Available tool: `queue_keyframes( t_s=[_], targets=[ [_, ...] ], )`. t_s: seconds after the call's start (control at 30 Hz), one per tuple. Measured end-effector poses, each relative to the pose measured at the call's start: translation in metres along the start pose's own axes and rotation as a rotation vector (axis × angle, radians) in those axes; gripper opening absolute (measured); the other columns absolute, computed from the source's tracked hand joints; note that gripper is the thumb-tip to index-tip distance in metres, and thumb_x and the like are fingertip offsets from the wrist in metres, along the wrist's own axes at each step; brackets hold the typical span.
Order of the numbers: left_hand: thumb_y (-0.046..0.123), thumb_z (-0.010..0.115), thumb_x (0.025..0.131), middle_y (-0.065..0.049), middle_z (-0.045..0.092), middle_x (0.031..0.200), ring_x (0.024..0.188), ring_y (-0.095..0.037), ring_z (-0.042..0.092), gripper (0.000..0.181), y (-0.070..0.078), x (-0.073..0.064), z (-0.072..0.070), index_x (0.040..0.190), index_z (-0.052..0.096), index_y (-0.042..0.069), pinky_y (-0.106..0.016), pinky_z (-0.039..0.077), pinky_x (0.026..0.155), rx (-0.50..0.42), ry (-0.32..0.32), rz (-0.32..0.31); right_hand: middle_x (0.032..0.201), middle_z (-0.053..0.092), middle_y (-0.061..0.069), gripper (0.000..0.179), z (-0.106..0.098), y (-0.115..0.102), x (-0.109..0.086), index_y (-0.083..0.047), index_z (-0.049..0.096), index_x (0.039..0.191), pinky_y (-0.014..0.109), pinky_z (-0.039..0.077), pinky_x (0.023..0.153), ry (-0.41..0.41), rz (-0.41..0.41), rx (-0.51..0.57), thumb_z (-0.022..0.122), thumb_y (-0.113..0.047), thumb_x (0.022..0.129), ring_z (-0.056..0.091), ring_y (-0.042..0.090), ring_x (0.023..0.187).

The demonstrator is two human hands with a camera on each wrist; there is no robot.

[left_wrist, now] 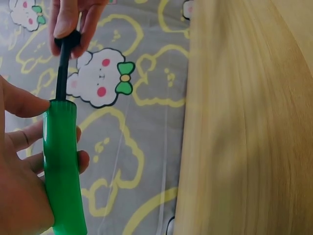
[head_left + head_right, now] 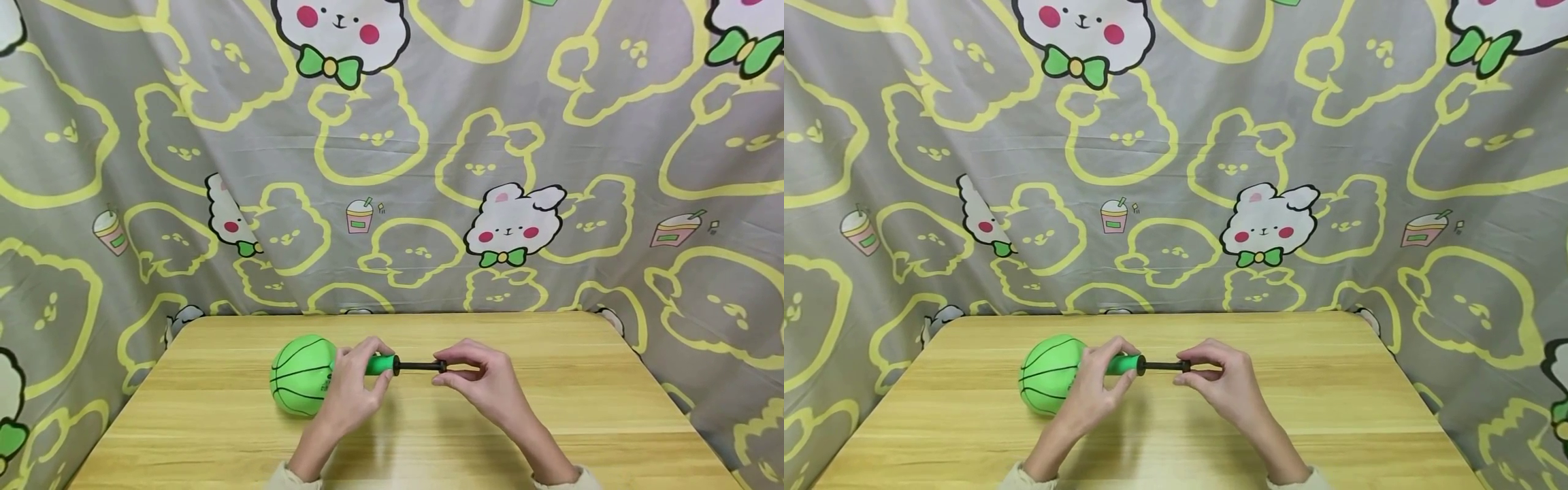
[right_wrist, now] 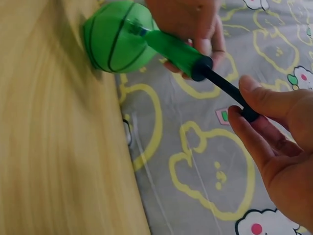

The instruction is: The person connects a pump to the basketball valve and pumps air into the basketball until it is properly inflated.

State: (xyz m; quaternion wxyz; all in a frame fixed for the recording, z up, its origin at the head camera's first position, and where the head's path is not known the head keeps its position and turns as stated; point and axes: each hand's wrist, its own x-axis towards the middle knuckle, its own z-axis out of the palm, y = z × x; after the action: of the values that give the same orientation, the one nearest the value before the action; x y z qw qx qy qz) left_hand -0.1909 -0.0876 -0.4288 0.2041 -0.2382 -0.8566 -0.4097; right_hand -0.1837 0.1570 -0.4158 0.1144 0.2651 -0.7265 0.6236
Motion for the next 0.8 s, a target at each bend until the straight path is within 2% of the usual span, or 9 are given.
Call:
queue_keyframes(
  t_s=[0.3,0.5,0.8],
  targets=[
    [0.008,0.074,0.083,0.009,0.067,0.103,0.093,-0.007,0.063,0.025,0.006,-0.001,0.004,0.103,0.063,0.018,-0.047,0.034,0.094,-0.003,-0.035,-0.016,0.096,0.073,0.01,0.032,0.023,0.008,0.0,-0.007,0.079,0.105,0.035,0.06,0.073,0.044,-0.019,0.017,0.084,0.007,0.077,0.073,0.024,0.09],
    [0.01,0.073,0.084,0.01,0.066,0.102,0.092,-0.007,0.063,0.023,0.008,-0.002,0.005,0.102,0.063,0.02,-0.045,0.034,0.094,0.024,-0.061,-0.01,0.098,0.074,0.01,0.029,0.036,0.011,-0.001,-0.007,0.079,0.106,0.033,0.059,0.074,0.044,-0.014,-0.006,0.083,0.004,0.079,0.074,0.024,0.094],
    [0.014,0.074,0.087,0.015,0.067,0.102,0.093,-0.005,0.063,0.02,0.007,-0.001,0.003,0.102,0.063,0.022,-0.044,0.036,0.093,-0.02,-0.072,-0.01,0.102,0.072,0.007,0.026,0.022,0.001,0.001,-0.01,0.077,0.106,0.034,0.059,0.076,-0.029,-0.011,-0.007,0.083,0.0,0.082,0.072,0.026,0.097]
  ],
)
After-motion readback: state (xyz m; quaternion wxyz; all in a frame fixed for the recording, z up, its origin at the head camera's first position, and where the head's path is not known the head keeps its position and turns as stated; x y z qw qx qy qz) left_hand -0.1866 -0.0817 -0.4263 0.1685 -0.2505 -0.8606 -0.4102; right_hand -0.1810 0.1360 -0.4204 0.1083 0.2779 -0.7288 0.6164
